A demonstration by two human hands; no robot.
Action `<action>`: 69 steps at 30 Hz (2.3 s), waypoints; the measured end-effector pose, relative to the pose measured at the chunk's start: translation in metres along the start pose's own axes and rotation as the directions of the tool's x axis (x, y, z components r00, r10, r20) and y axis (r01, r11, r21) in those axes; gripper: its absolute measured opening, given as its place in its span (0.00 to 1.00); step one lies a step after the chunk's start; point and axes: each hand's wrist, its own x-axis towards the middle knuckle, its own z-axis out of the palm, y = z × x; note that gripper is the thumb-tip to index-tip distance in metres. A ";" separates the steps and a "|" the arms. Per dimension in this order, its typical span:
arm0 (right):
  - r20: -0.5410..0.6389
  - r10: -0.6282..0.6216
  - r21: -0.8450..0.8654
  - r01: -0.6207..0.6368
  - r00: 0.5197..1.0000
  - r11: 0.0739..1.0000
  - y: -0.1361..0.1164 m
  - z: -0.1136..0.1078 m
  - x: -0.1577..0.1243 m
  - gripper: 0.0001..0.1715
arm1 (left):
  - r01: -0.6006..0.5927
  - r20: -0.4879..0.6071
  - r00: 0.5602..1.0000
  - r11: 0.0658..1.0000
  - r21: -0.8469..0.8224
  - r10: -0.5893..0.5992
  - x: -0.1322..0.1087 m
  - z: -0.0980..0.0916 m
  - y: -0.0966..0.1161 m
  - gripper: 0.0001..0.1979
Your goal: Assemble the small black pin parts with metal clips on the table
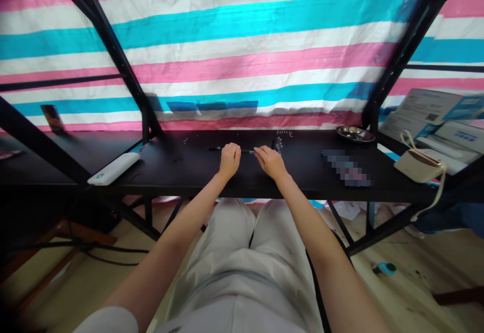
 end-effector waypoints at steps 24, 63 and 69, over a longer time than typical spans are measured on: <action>0.084 -0.063 -0.061 0.068 0.994 0.996 -0.001 0.005 -0.001 0.19 | -0.172 0.260 0.947 0.982 -0.080 0.187 -0.004 0.007 0.005 0.12; 0.323 0.691 -0.250 -0.646 0.646 0.721 0.023 -0.009 -0.006 0.16 | -0.071 0.256 0.960 0.983 -0.171 0.113 -0.006 0.009 0.005 0.16; 0.317 0.734 -0.271 -0.684 0.600 0.677 0.027 -0.014 -0.012 0.18 | -0.072 0.255 0.960 0.982 -0.174 0.116 -0.007 0.007 0.005 0.16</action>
